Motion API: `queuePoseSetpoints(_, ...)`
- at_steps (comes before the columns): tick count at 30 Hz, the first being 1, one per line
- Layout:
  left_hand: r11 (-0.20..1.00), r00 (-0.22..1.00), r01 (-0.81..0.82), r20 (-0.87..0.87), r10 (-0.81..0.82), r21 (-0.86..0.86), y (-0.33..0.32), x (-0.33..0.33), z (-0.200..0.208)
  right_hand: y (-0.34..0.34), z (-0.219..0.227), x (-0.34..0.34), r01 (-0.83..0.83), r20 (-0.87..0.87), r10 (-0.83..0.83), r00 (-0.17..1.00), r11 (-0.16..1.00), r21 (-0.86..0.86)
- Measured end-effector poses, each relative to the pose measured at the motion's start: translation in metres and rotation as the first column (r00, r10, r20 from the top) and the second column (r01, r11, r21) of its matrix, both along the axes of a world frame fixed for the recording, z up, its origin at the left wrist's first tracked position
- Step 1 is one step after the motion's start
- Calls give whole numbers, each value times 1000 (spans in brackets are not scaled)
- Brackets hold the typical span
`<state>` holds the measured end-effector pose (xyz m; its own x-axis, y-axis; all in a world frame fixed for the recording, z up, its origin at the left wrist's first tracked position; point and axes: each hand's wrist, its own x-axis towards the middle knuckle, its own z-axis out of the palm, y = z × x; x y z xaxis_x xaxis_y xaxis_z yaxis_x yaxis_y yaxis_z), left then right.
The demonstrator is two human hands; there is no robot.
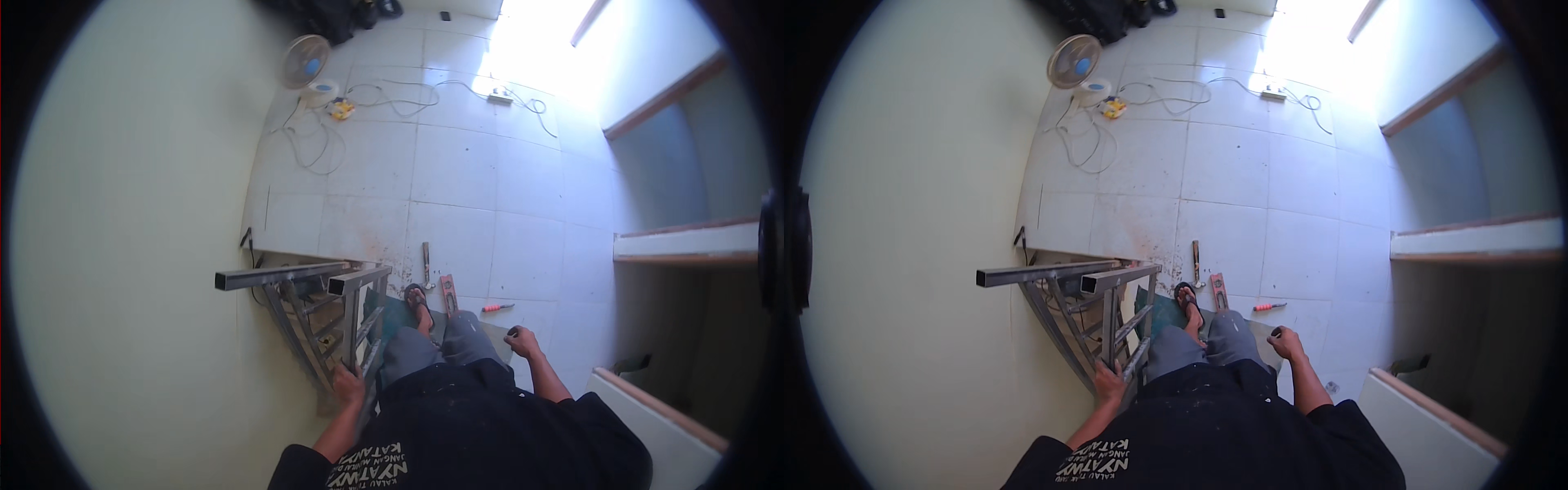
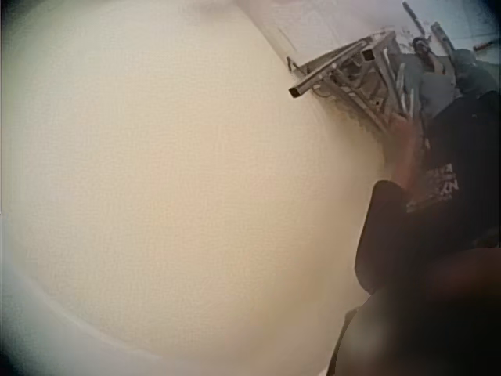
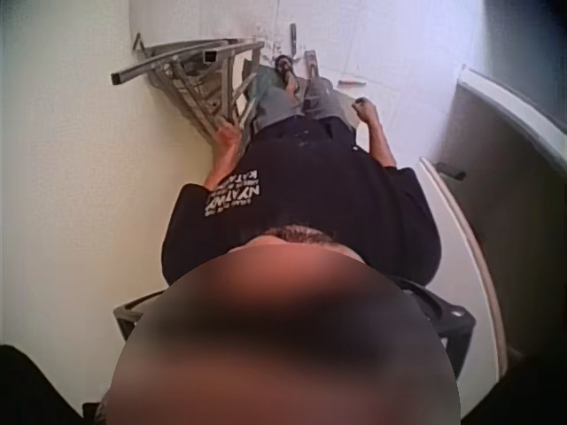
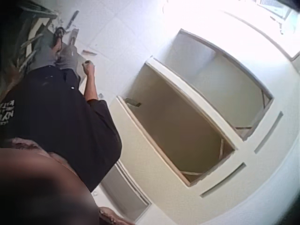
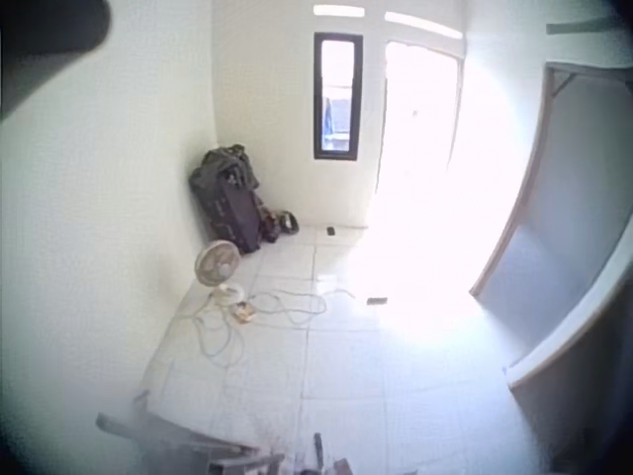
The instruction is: Checking the level and alignment of a metal railing and securing it into place.
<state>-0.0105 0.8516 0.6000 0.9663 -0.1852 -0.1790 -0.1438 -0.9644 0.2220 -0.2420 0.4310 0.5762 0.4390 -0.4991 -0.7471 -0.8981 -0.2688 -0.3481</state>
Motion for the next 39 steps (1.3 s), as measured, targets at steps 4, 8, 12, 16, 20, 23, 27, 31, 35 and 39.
queuePoseSetpoints(4, 992, 974, -87, -204, 104, 91, -23, 9, 16, -40, 15, 13, 187, -34, -185, 982, 978, 91)
queuePoseSetpoints(8, 997, 991, -65, -115, 68, 36, -24, 10, 16, -98, 1, 31, 91, -6, -91, 996, 995, 37)
queuePoseSetpoints(12, 963, 955, -224, -163, 247, 149, -39, 7, 29, -169, -12, 78, -90, -10, 90, 996, 996, 11)
queuePoseSetpoints(16, 829, 871, -471, 9, 491, 300, -94, 19, 47, -258, -25, 164, -498, -76, 494, 866, 867, -40)
queuePoseSetpoints(20, 462, 387, -868, 337, 859, -180, -167, -5, 49, -332, -18, 302, -829, -38, 833, 552, 553, 79)
queuePoseSetpoints(23, 294, 254, -901, 164, 953, -318, -246, -45, 32, -370, -11, 403, -825, 26, 826, 563, 564, -47)
queuePoseSetpoints(27, 90, 150, -959, -212, 966, -267, -336, -123, -29, -353, 21, 489, -774, 196, 770, 608, 629, -73)
queuePoseSetpoints(31, 34, 85, -970, -204, 975, -241, -388, -194, -101, -329, 37, 503, -804, 312, 773, 551, 592, -47)
queuePoseSetpoints(35, -338, -142, -920, -631, 763, -200, -403, -236, -140, -313, 27, 466, -870, 299, 838, 456, 490, -49)
queuePoseSetpoints(39, -358, -48, -860, -640, 767, -364, -412, -206, -127, -337, 8, 417, -884, 227, 869, 439, 463, -61)
